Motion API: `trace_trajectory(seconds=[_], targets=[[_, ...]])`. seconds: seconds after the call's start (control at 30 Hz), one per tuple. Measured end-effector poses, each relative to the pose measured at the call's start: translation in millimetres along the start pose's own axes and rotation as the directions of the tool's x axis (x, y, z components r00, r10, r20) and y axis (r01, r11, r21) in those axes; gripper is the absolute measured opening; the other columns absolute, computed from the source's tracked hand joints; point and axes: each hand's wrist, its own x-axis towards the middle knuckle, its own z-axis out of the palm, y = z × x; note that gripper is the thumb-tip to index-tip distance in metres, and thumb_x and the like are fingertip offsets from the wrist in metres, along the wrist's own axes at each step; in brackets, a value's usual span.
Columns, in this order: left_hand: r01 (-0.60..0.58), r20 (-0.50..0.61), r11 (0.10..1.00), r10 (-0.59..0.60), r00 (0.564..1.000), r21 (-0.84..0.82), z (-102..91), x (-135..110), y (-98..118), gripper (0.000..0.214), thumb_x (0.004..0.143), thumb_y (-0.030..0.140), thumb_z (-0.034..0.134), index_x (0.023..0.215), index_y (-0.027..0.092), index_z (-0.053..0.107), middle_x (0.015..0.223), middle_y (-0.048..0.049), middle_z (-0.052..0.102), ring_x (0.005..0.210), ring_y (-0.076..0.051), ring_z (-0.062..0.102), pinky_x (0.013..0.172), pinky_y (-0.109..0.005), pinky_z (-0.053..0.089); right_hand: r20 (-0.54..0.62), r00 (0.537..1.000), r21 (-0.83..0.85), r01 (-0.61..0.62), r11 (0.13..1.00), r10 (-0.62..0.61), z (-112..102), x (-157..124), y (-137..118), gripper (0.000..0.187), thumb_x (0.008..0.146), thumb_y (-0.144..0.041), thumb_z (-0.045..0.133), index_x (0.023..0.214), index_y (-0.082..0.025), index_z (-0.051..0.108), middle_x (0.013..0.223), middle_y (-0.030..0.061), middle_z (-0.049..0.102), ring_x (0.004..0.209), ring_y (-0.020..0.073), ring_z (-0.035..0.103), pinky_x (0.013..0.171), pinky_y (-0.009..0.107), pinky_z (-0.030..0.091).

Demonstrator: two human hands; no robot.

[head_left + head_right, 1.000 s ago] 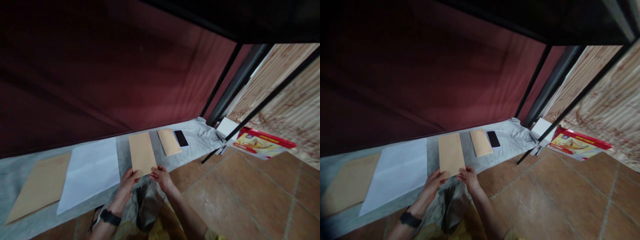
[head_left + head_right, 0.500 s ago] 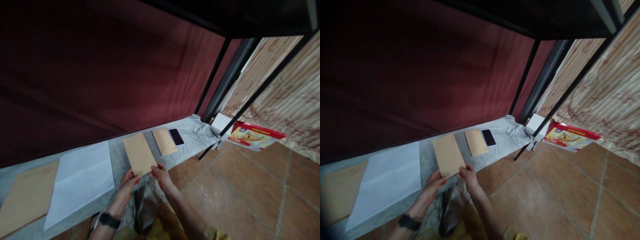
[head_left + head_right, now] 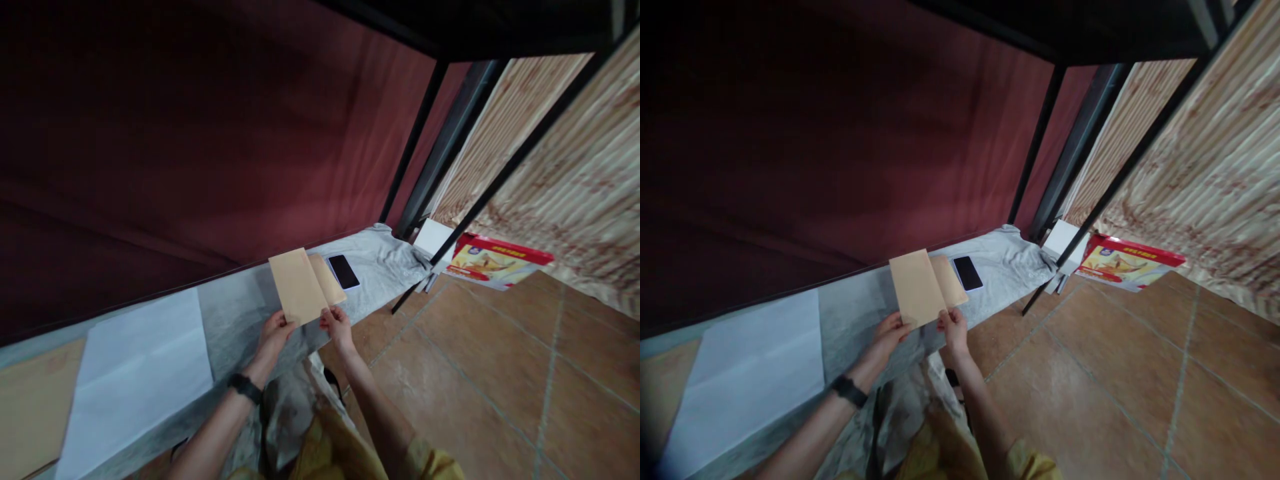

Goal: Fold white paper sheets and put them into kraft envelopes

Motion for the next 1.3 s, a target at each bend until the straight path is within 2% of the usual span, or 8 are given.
trace_trajectory(seconds=[0.2, 0.37, 0.67, 0.8, 1.03, 1.2, 1.3], targets=[[-0.023, 0.0, 0.998, 0.023, 1.0, 0.05, 45.9, 32.0, -3.2, 0.038, 0.061, 0.026, 0.077, 0.096, 0.015, 0.068, 0.066, 0.0023, 0.064, 0.058, -0.012, 0.055, 0.056, -0.024, 0.039, -0.091, 0.995, -0.035, 0.035, 0.999, -0.038, -28.5, 40.8, -9.6, 0.045, 0.058, -0.055, 0.077, 0.081, -0.021, 0.059, 0.057, -0.0071, 0.058, 0.044, 0.0081, 0.05, 0.042, 0.019, 0.041], [-0.031, -0.029, 0.994, 0.034, 0.999, 0.102, 66.5, 48.2, -11.1, 0.037, 0.065, 0.021, 0.075, 0.1, 0.017, 0.067, 0.069, 0.0021, 0.065, 0.062, -0.013, 0.059, 0.059, -0.023, 0.042, -0.101, 0.993, -0.073, 0.054, 0.996, -0.061, -42.1, 61.2, -9.5, 0.043, 0.062, -0.051, 0.075, 0.088, -0.021, 0.059, 0.054, -0.0089, 0.057, 0.042, 0.0084, 0.049, 0.042, 0.019, 0.04], [-0.024, -0.058, 0.975, 0.038, 0.998, 0.222, 68.5, 63.0, -20.7, 0.037, 0.068, 0.021, 0.074, 0.104, 0.016, 0.065, 0.066, 0.0038, 0.063, 0.059, -0.013, 0.059, 0.061, -0.024, 0.043, -0.094, 0.995, -0.091, 0.016, 0.996, -0.025, -51.6, 75.7, -5.3, 0.048, 0.06, -0.049, 0.078, 0.092, -0.022, 0.056, 0.055, -0.0086, 0.06, 0.043, 0.011, 0.056, 0.042, 0.021, 0.048], [-0.036, -0.067, 0.953, 0.059, 0.996, 0.3, 69.8, 63.5, -18.8, 0.04, 0.069, 0.019, 0.075, 0.108, 0.018, 0.065, 0.066, 0.0037, 0.064, 0.063, -0.015, 0.062, 0.062, -0.024, 0.042, -0.074, 0.997, -0.105, 0.001, 0.995, -0.009, -55.7, 77.6, -2.4, 0.049, 0.059, -0.05, 0.078, 0.092, -0.019, 0.06, 0.056, -0.0072, 0.061, 0.044, 0.0121, 0.058, 0.044, 0.023, 0.051], [-0.063, -0.041, 0.895, 0.091, 0.995, 0.442, 73.3, 59.1, -9.8, 0.057, 0.075, 0.016, 0.071, 0.131, 0.017, 0.058, 0.074, -0.0009, 0.071, 0.071, -0.019, 0.065, 0.065, -0.026, 0.042, -0.039, 0.999, -0.146, -0.006, 0.989, 0.0, -57.3, 77.6, -0.4, 0.043, 0.062, -0.047, 0.078, 0.091, -0.017, 0.065, 0.054, -0.0057, 0.062, 0.042, 0.012, 0.057, 0.043, 0.023, 0.05], [-0.074, -0.016, 0.879, 0.092, 0.996, 0.471, 75.5, 54.4, -7.8, 0.054, 0.077, 0.016, 0.07, 0.13, 0.015, 0.059, 0.078, -0.0043, 0.073, 0.075, -0.021, 0.067, 0.067, -0.028, 0.042, -0.027, 1.0, -0.179, 0.001, 0.984, -0.006, -59.0, 75.6, -0.9, 0.046, 0.064, -0.048, 0.078, 0.096, -0.016, 0.067, 0.054, -0.0055, 0.062, 0.044, 0.0116, 0.057, 0.044, 0.021, 0.05], [-0.064, -0.041, 0.878, 0.095, 0.995, 0.475, 74.6, 51.1, -7.5, 0.054, 0.079, 0.015, 0.067, 0.132, 0.013, 0.058, 0.082, -0.0063, 0.073, 0.077, -0.022, 0.067, 0.069, -0.029, 0.043, -0.024, 0.999, -0.197, 0.016, 0.98, -0.021, -59.6, 74.8, -0.5, 0.049, 0.064, -0.05, 0.078, 0.097, -0.015, 0.067, 0.055, -0.0049, 0.062, 0.046, 0.0122, 0.058, 0.046, 0.022, 0.051]])
